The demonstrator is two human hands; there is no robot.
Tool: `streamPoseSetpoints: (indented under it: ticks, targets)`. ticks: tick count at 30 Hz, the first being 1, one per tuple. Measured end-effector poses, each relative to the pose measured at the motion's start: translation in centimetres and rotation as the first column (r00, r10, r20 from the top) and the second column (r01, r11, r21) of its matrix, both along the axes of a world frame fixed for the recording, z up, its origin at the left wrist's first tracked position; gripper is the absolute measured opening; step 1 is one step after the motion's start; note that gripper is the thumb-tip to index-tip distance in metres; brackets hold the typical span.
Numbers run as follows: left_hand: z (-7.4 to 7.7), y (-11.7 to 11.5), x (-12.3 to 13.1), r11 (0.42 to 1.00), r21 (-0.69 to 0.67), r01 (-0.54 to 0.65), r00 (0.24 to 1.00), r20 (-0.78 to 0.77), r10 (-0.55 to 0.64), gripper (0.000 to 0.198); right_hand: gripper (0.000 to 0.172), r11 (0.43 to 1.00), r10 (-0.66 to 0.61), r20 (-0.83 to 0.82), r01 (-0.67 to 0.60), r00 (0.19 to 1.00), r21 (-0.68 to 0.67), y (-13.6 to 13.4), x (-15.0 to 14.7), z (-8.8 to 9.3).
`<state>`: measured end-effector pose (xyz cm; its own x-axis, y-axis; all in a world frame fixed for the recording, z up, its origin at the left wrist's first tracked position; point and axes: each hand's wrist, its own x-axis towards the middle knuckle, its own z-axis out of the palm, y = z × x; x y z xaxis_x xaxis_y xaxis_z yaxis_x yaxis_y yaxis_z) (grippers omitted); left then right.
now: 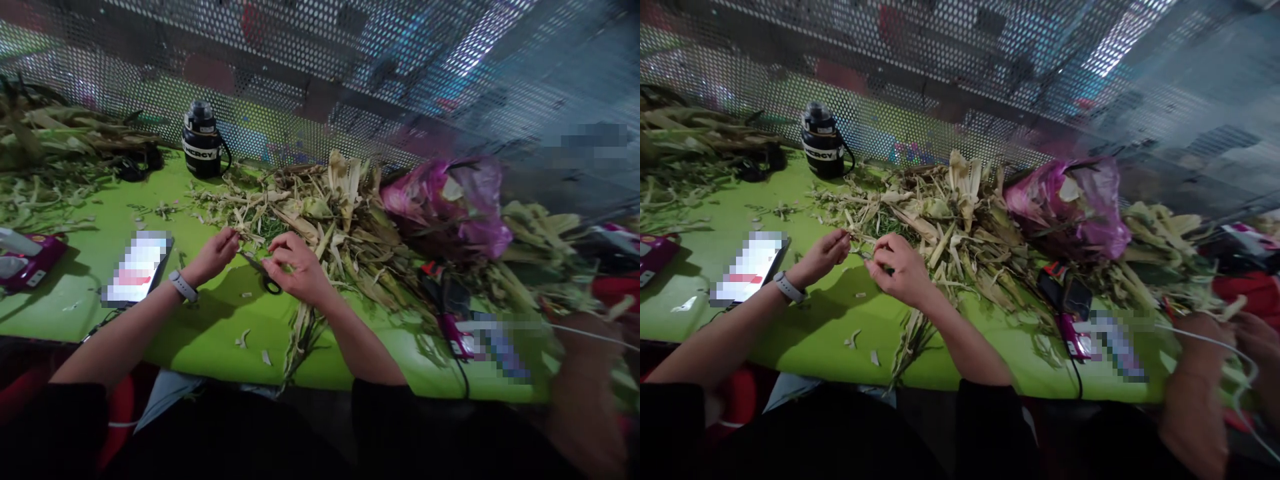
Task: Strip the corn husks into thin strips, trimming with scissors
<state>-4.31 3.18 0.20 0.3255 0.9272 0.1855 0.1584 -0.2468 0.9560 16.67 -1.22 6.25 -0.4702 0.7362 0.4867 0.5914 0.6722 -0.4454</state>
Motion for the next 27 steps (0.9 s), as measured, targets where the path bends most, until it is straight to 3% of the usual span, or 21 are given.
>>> streamPoseSetpoints:
  ticks: [3, 5, 8, 10, 12, 14, 19, 27]
  targets:
    - [0.4, -0.6, 0.3, 0.999, 0.033, 0.028, 1.0, 0.011, -0.028, 0.024, 0.036, 0.979, -0.096, -0.216, 0.052, 0.972, -0.197, 1.3, 0.9, -0.4]
    - [0.6, -1.0, 0.5, 0.996, 0.038, 0.078, 0.996, 0.048, -0.08, 0.027, 0.037, 0.919, -0.214, -0.321, 0.079, 0.923, -0.386, 2.7, 1.6, -1.2]
    - [0.9, -1.4, 0.8, 0.978, -0.06, 0.201, 0.957, 0.225, -0.183, 0.03, 0.032, 0.754, -0.219, -0.454, -0.145, 0.864, -0.641, 4.4, 2.1, -2.6]
    - [0.9, -1.5, 1.0, 0.95, -0.135, 0.282, 0.921, 0.317, -0.228, 0.031, 0.038, 0.646, -0.201, -0.51, -0.279, 0.836, -0.711, 4.9, 1.8, -3.4]
    - [0.9, -1.6, 1.2, 0.927, -0.163, 0.336, 0.91, 0.31, -0.276, 0.032, 0.047, 0.59, -0.179, -0.533, -0.343, 0.827, -0.73, 4.8, 1.0, -3.9]
    - [0.7, -1.7, 1.5, 0.924, -0.154, 0.351, 0.917, 0.256, -0.305, 0.033, 0.051, 0.614, -0.168, -0.536, -0.338, 0.827, -0.713, 4.5, 0.2, -4.3]
    - [0.3, -1.8, 2.0, 0.941, -0.17, 0.291, 0.946, 0.196, -0.257, 0.034, 0.048, 0.757, -0.217, -0.532, -0.204, 0.819, -0.621, 4.0, -1.0, -5.0]
    - [0.8, -2.1, 1.7, 0.895, -0.275, 0.35, 0.931, 0.21, -0.299, 0.032, 0.046, 0.892, -0.171, -0.358, -0.01, 0.918, -0.452, 3.4, -0.7, -5.4]
